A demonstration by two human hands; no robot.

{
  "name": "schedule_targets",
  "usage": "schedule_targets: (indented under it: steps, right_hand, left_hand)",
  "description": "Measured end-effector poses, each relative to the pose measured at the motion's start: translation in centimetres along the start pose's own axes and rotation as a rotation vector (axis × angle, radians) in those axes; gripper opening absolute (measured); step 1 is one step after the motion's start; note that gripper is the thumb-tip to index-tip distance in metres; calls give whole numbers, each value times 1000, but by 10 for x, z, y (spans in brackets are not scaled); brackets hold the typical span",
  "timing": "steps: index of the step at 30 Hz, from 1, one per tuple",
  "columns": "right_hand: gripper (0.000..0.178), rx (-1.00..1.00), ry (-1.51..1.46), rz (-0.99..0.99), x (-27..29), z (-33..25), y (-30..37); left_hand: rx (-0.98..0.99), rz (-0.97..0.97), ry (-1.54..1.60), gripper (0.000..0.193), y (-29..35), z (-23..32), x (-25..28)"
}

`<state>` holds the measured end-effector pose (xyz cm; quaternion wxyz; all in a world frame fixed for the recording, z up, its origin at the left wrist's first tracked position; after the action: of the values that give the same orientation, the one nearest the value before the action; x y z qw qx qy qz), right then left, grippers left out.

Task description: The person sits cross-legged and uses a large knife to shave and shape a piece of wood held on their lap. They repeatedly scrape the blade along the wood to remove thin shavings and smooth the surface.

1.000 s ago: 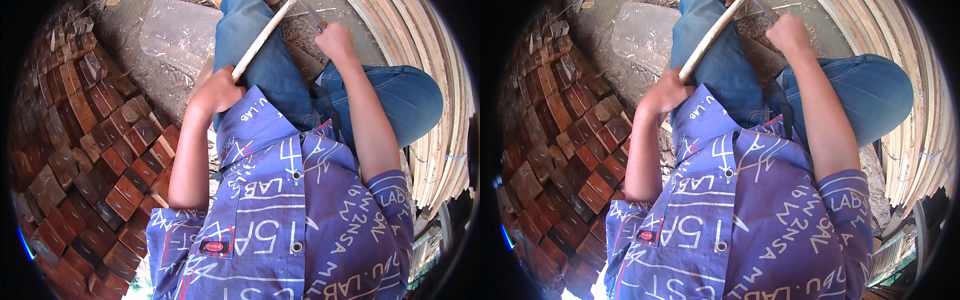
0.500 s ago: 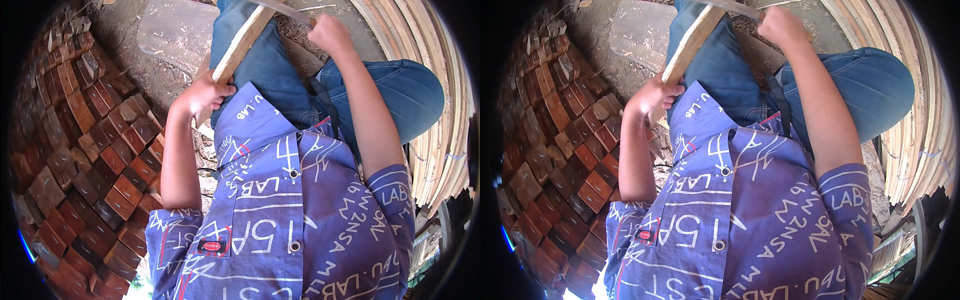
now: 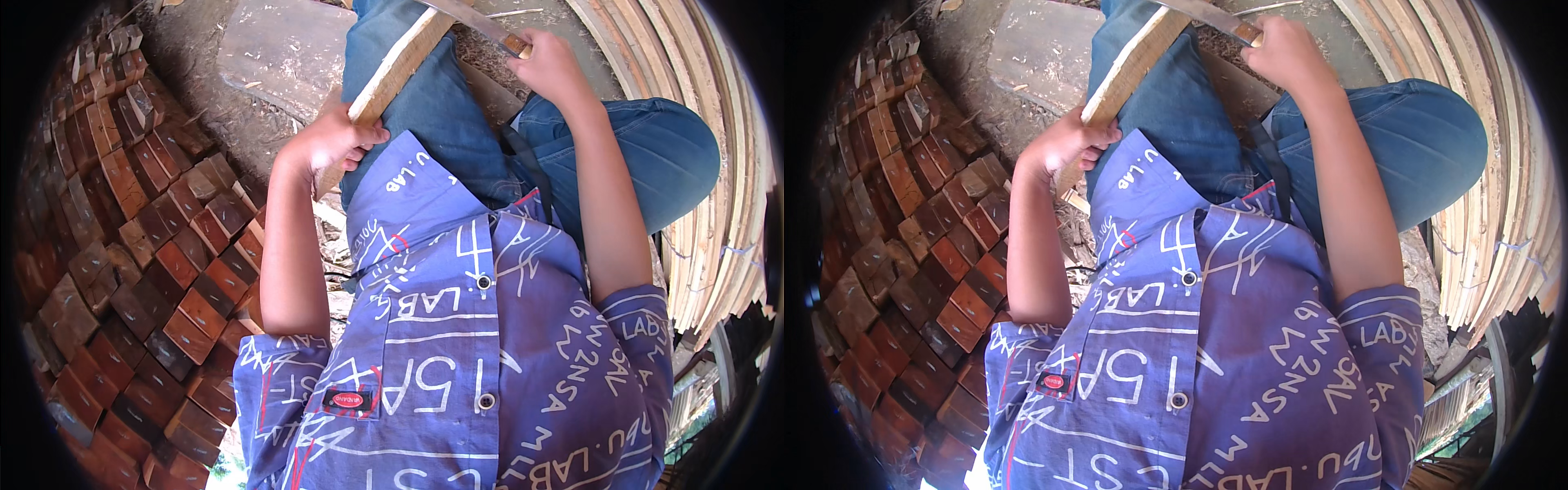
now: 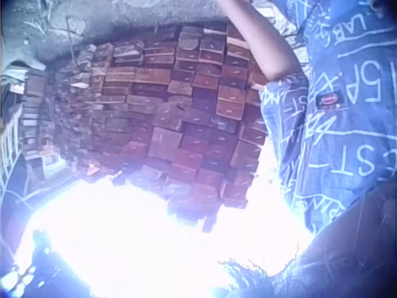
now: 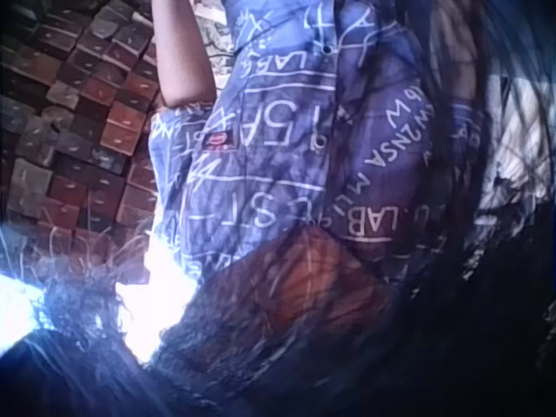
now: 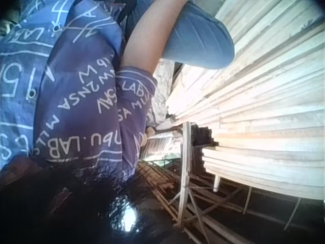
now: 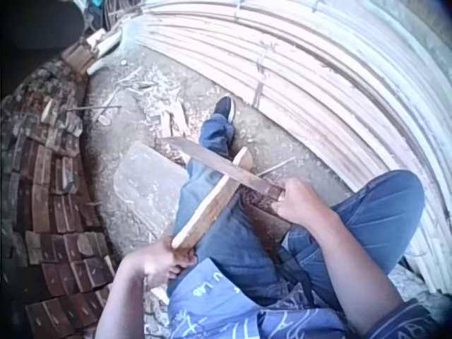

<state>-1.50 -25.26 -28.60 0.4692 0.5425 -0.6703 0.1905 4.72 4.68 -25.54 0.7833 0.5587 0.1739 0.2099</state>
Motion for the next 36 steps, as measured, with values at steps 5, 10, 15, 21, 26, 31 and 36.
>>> schedule_targets:
  steps: [5, 10, 15, 21, 26, 31, 36]
  right_hand:
    - [34, -127, 308, -21, 49, -26, 21]
    - [34, -106, 334, -25, 59, -30, 35]
    - [47, -50, 44, -83, 19, -42, 32]
    - [61, -53, -263, -142, -13, -90, 39]
    - [55, 105, -192, -166, -20, -117, 41]
    - [55, 172, -51, -123, -22, -115, 36]
    - [52, 278, 54, -1, -33, -106, 32]
  left_hand:
    - [23, 94, -209, 40, 4, 8, -1]
    - [5, 110, -337, 45, 4, 10, 0]
    - [60, 24, -307, 56, -6, 3, 5]
    - [20, -1, -151, 51, -14, -2, 9]
    - [24, -63, 32, 18, -8, 0, 3]
    - [-13, -204, 156, 16, -10, -1, 1]
    - [-11, -373, 329, 17, -13, -7, 3]
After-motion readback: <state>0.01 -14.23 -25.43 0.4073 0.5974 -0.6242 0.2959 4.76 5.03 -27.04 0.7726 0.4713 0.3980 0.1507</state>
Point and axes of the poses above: each hand's wrist, its own y-axis away from the middle knuckle, its own x-axis out of the back of the hand, z = x × y, the point moved 7 cm from there along -y, towards the middle knuckle, and after that the axes turned 3 degrees about x, right-handed, at the moved point
